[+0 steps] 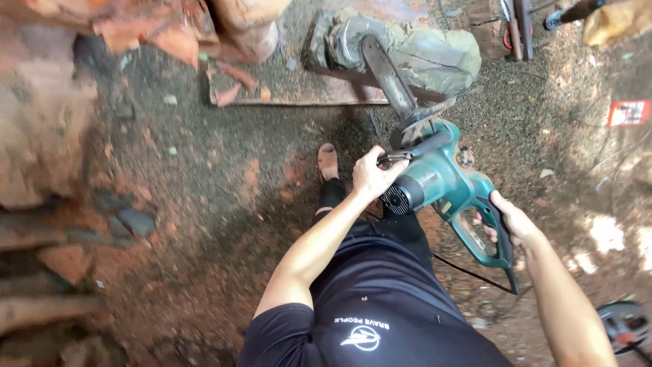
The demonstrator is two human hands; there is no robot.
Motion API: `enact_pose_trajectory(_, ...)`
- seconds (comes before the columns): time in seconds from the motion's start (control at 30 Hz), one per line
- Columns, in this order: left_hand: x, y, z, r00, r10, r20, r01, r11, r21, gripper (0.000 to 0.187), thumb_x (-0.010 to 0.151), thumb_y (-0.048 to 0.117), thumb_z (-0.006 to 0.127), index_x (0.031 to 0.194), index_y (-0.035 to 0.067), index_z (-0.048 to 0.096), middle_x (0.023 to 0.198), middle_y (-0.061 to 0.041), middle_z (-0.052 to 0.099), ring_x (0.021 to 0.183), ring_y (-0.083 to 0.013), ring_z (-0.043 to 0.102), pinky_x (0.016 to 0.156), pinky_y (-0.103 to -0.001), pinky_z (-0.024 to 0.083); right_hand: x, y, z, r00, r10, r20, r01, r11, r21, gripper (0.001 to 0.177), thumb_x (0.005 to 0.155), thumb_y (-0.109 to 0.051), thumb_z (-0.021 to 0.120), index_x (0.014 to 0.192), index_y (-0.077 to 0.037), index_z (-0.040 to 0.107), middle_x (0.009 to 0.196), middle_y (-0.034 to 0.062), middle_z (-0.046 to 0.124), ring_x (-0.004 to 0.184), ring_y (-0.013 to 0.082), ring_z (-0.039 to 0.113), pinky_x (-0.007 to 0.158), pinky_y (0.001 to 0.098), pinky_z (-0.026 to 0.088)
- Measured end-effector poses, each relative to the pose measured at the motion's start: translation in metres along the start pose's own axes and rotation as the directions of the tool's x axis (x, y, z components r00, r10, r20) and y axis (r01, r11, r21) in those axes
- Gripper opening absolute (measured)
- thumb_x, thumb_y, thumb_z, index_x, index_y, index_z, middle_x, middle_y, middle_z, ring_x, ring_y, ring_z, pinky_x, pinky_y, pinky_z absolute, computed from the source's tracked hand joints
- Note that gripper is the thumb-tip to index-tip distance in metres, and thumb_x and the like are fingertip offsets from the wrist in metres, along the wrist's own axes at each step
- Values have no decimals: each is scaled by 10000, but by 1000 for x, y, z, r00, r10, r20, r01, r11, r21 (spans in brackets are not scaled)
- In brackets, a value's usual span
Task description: Using an electric chainsaw to cut through a large piece of wood or tree root
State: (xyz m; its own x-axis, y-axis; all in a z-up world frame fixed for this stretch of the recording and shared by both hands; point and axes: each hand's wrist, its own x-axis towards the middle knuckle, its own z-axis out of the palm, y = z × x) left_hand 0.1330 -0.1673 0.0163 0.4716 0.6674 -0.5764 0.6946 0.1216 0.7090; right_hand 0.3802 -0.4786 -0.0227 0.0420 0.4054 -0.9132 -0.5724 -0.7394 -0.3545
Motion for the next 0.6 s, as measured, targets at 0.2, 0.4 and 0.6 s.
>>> enact_pose_trajectory(0.2, -5, 31, 14, 992, -21, -121, 1, 987, -163, 613, 705, 705, 734, 889, 128, 639, 760, -152, 684, 896, -390, 715, 798, -513, 550, 15, -14, -34, 995, -96, 35, 97, 994, -49, 895, 1002, -792, 508, 958, 98, 594, 817, 227, 600, 376, 196, 472, 306, 399, 456)
enact_pose_trajectory(0.4, -13, 50, 25, 982, -34, -188, 5, 989, -150, 628, 736, 726, 703, 872, 118, 628, 737, -146, 675, 875, -405, 718, 792, -515, 553, 22, -21, -57, 997, -42, 66, 45, 998, -52, 917, 1005, -825, 476, 954, 83, 595, 821, 228, 613, 382, 214, 484, 314, 416, 462)
enact_pose_trajectory(0.6, -11, 54, 32, 969, -26, -245, -8, 990, -139, 624, 755, 745, 680, 853, 131, 629, 725, -140, 684, 864, -397, 725, 786, -497, 558, 15, -41, -57, 997, -35, 75, 42, 995, -92, 926, 1004, -830, 466, 939, 84, 597, 750, 219, 595, 360, 225, 495, 289, 421, 484)
